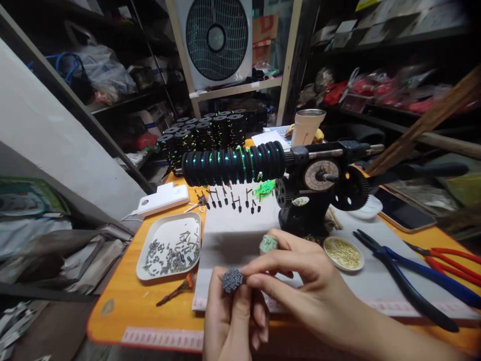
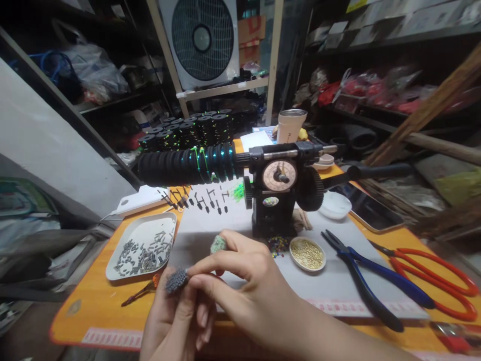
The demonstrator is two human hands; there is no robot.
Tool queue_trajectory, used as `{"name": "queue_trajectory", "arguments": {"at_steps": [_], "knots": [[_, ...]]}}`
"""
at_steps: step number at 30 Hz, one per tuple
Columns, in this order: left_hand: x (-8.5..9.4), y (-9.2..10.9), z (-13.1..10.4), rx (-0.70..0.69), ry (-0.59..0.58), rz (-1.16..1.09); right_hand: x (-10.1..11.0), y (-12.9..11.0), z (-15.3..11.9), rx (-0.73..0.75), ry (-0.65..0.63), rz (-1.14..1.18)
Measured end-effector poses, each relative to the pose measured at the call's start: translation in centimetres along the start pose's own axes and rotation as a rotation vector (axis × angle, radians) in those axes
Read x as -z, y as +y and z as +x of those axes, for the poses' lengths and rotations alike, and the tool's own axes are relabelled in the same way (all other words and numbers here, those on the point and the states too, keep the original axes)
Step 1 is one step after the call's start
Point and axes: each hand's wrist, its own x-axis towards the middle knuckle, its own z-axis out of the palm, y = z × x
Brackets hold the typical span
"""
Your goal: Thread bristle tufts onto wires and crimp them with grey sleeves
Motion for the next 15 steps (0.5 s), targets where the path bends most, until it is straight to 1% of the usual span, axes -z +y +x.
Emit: {"name": "queue_trajectory", "arguments": {"at_steps": [5,7,9,11,13,15], "knots": [[0.0,-0.8,-0.1,-0.188,0.113,0.278,-0.2,0.0,0.1,0.036,0.026,0.014],[0.1,-1.0,-0.1,-0.222,0.131,0.344,-0.2,-0.3,0.2,0.055,0.045,-0.005],[0.1,-1.3,-0.1,-0.225,0.14,0.364,-0.2,-0.4,0.2,0.068,0.062,-0.016],[-0.1,-1.4,-0.1,-0.204,0.154,0.3,-0.1,-0.5,0.2,0.076,0.069,-0.013],[-0.3,-1.3,0.0,-0.194,0.152,0.157,-0.1,-0.4,0.2,0.074,0.061,-0.007],[-0.4,-0.9,0.1,-0.233,0.135,0.022,0.0,-0.3,0.1,0.075,0.039,0.006]]}}
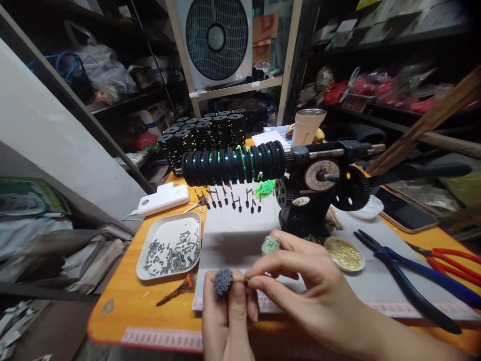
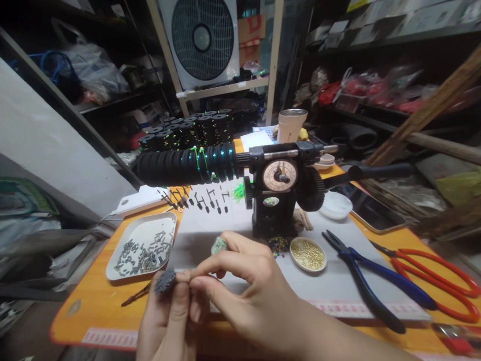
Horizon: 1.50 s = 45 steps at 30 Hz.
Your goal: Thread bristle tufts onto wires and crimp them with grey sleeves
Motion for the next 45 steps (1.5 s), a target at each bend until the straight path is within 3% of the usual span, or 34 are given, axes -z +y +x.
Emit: {"name": "queue_trajectory", "arguments": {"at_steps": [7,13,16,26,33,45], "knots": [[1.1,0.5,0.9,-0.24,-0.004,-0.052,0.1,-0.1,0.0,-0.003,-0.111,-0.067],[1.4,-0.3,1.5,-0.686,-0.075,0.085,0.0,-0.4,-0.1,0.007,-0.177,-0.06],[1.6,-0.3,1.8,-0.793,-0.09,0.132,0.0,-0.3,-0.1,0.012,-0.175,-0.066],[1.1,-0.8,2.1,-0.869,-0.087,0.128,0.0,-0.3,0.0,-0.029,-0.147,-0.005],[-0.5,-1.4,0.5,-0.654,0.088,0.079,0.0,-0.1,0.0,-0.068,-0.111,0.066],[0.2,-1.1,1.0,-0.695,0.009,-0.127,0.2,-0.2,-0.8,0.046,-0.218,0.015]]}}
